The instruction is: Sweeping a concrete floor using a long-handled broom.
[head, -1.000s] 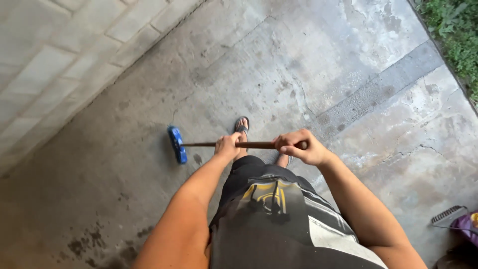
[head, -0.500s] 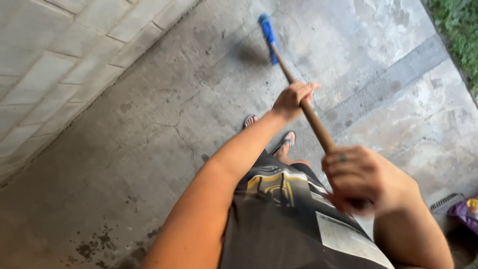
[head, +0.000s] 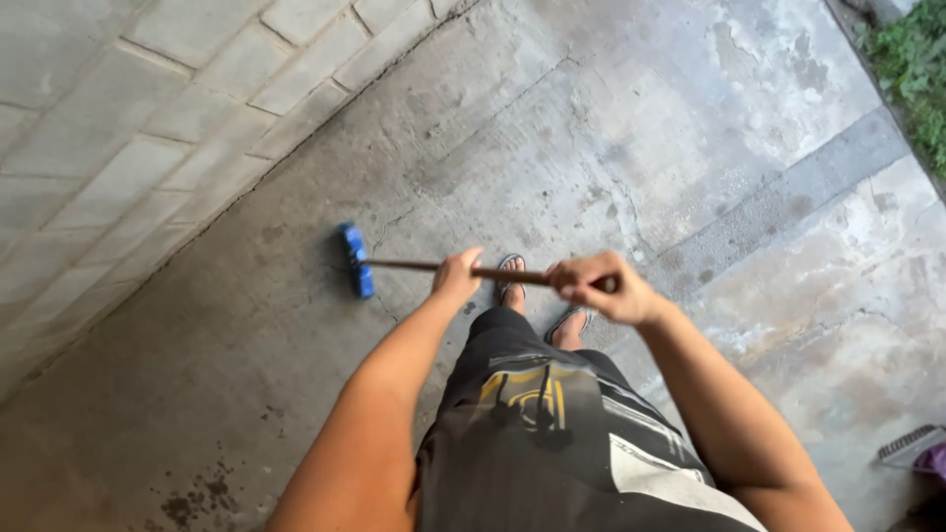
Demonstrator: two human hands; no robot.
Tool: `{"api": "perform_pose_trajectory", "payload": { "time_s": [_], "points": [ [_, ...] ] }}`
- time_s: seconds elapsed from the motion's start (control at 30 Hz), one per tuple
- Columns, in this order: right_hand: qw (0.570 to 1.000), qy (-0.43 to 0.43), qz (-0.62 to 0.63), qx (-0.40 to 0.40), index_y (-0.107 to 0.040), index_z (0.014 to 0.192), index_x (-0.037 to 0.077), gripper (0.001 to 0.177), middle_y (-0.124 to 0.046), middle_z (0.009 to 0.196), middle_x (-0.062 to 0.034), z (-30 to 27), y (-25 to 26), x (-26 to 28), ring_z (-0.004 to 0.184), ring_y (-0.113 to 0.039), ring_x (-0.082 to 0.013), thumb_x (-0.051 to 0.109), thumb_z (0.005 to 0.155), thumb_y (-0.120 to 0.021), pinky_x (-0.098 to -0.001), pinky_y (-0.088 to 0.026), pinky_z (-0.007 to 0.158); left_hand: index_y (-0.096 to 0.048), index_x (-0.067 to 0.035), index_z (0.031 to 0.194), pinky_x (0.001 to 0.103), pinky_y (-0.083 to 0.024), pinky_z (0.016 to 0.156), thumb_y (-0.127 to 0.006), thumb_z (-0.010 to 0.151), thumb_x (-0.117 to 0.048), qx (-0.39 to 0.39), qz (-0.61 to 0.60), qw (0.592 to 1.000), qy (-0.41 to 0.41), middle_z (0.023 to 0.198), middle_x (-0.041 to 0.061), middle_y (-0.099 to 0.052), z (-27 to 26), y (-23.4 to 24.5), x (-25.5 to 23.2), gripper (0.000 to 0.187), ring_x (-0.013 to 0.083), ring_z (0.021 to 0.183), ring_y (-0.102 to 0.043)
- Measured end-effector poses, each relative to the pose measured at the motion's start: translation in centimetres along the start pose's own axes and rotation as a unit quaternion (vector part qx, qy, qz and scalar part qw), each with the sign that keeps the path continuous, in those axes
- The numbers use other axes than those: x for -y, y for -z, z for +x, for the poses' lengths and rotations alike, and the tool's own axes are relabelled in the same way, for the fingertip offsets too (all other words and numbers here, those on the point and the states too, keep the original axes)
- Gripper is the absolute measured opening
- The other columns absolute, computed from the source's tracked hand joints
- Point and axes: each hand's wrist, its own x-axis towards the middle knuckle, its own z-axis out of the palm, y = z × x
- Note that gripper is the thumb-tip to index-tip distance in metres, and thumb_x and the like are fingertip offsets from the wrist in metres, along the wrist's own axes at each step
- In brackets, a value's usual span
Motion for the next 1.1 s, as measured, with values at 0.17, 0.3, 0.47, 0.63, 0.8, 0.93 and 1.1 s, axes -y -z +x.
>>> {"api": "perform_pose_trajectory", "payload": {
  "time_s": [0.17, 0.3, 0.47, 0.63, 0.8, 0.93, 1.1],
  "points": [
    [0.97, -0.024, -0.222, -0.099, -0.056, 0.081, 0.004, 0.012, -0.057, 0.085, -0.0112, -0.1, 2.1, 9.3, 0.058, -0.056, -0.0185, 0.011, 0.09, -0.056, -0.0313, -0.054, 0.063, -0.058, -0.016, 0.136, 0.033, -0.054, 0.087, -0.052, 0.088, -0.002, 0.038, -0.207, 0.965, -0.157, 0.131, 0.009, -0.063, 3.9, 0.4, -12.3, 0.05, 0.0229, 0.118, -0.062],
    [0.964, 0.041, -0.261, 0.032, -0.052, 0.061, -0.001, 0.032, -0.041, 0.056, -0.0111, 4.1, -0.5, 15.2, 0.052, -0.04, -0.0289, 0.008, 0.091, -0.046, -0.0405, -0.043, 0.062, -0.065, -0.016, 0.109, 0.042, -0.06, 0.063, -0.054, 0.092, -0.002, -0.12, -0.165, 0.894, -0.399, 0.083, 0.01, -0.072, 8.9, -1.9, -18.5, 0.025, 0.0274, 0.075, -0.07],
    [0.932, 0.122, -0.333, 0.081, -0.054, 0.057, 0.013, 0.03, -0.047, 0.053, -0.0017, 4.2, -4.4, 13.4, 0.044, -0.054, -0.025, 0.017, 0.086, -0.06, -0.0414, -0.044, 0.046, -0.064, -0.027, 0.113, 0.038, -0.056, 0.083, -0.049, 0.101, -0.023, -0.185, -0.174, 0.851, -0.46, 0.081, 0.003, -0.069, 7.6, -0.4, -17.7, 0.02, 0.024, 0.083, -0.069],
    [0.945, 0.15, -0.278, 0.082, -0.053, 0.055, 0.012, 0.031, -0.045, 0.053, -0.0012, 5.8, -2.9, 16.9, 0.04, -0.052, -0.0208, 0.011, 0.084, -0.064, -0.0342, -0.039, 0.039, -0.064, -0.025, 0.116, 0.036, -0.057, 0.078, -0.048, 0.099, -0.019, -0.22, -0.135, 0.853, -0.453, 0.077, 0.002, -0.069, 2.4, 4.6, -15.3, 0.025, 0.0232, 0.077, -0.07],
    [0.988, 0.106, -0.11, -0.037, -0.047, 0.048, 0.01, 0.041, -0.042, 0.045, -0.0039, 5.5, 2.4, 9.7, 0.038, -0.044, -0.0222, 0.004, 0.087, -0.059, -0.0314, -0.037, 0.042, -0.068, -0.023, 0.116, 0.041, -0.056, 0.071, -0.059, 0.084, -0.01, -0.21, -0.048, 0.925, -0.312, 0.067, 0.008, -0.069, 2.8, 5.3, -7.4, 0.035, 0.0297, 0.071, -0.072],
    [0.994, 0.073, -0.058, -0.049, -0.039, 0.053, 0.008, 0.045, -0.037, 0.05, -0.0045, 8.8, 3.1, 6.0, 0.047, -0.036, -0.0198, 0.0, 0.094, -0.055, -0.0308, -0.035, 0.049, -0.068, -0.022, 0.115, 0.038, -0.057, 0.071, -0.065, 0.08, -0.011, -0.179, -0.008, 0.959, -0.222, 0.069, 0.005, -0.07, 6.0, 4.1, -0.4, 0.037, 0.028, 0.075, -0.073],
    [0.989, -0.006, -0.138, -0.061, -0.056, 0.066, -0.002, 0.035, -0.065, 0.071, -0.0176, 7.4, 7.8, 4.3, 0.065, -0.054, -0.0189, 0.012, 0.097, -0.061, -0.042, -0.047, 0.064, -0.065, -0.026, 0.124, 0.041, -0.053, 0.099, -0.072, 0.081, -0.022, -0.035, 0.018, 0.992, -0.124, 0.107, 0.005, -0.073, 13.2, 1.3, -2.5, 0.044, 0.0269, 0.11, -0.067]
  ]
}}
